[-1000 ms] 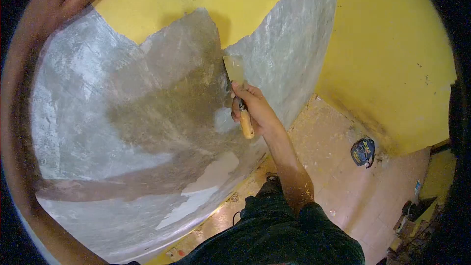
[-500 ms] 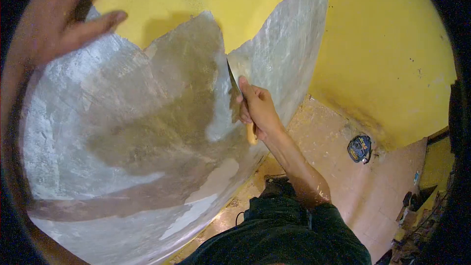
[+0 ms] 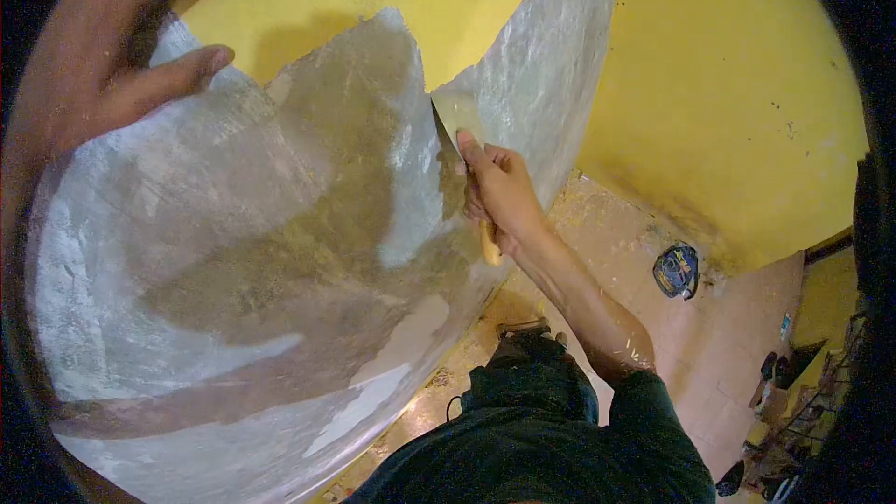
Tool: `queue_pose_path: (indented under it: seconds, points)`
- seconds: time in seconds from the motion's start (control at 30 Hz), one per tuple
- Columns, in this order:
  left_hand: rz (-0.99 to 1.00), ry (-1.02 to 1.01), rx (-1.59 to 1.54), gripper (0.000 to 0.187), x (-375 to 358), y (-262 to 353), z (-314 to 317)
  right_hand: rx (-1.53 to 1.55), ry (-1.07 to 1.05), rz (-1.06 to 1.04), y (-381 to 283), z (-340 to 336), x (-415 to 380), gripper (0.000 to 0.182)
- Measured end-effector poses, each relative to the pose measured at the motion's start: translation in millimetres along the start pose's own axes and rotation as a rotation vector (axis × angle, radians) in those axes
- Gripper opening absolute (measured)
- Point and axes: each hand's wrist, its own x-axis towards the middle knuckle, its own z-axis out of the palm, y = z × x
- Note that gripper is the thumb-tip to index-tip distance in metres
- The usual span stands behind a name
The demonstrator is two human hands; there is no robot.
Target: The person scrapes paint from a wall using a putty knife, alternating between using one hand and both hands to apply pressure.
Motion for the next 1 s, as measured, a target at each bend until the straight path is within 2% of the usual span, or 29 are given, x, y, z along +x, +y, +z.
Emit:
queue_pose_path:
  seconds: [0.07, 0.13, 0.23, 0.37, 0.43, 0.67, 0.73, 0.83, 1.0]
  points:
    - [0.03, -0.025, -0.031, 0.06, 2, 5, -1, -0.04, 0.032, 0.016, 0, 1, -3, 0.042]
    - [0.046, -0.057, -0.082, 0.06, 4, 8, -1, 0.083, 0.088, 0.056, 4, 6, 2, 0.044]
    - [0.081, -0.091, -0.098, 0.062, 7, 14, -3, 0.072, -0.055, 0.015, -8, -3, 7, 0.039]
    - [0.091, -0.112, -0.122, 0.064, 11, 18, -2, 0.047, 0.012, 0.125, 0, 0, -5, 0.038]
    - [0.098, -0.129, -0.126, 0.065, 11, 16, -1, 0.118, -0.018, 0.007, -14, -1, 9, 0.038]
    - [0.114, -0.151, -0.13, 0.069, 14, 15, -2, -0.01, 0.082, 0.07, 6, -7, 9, 0.037]
    - [0.123, -0.162, -0.12, 0.07, 17, 15, -4, 0.067, -0.048, -0.008, -12, -9, 16, 0.038]
    - [0.123, -0.161, -0.12, 0.072, 17, 15, -3, -0.051, 0.087, 0.015, 5, -6, 6, 0.041]
    - [0.121, -0.166, -0.099, 0.075, 21, 14, -4, -0.041, 0.009, -0.076, -11, -11, 20, 0.038]
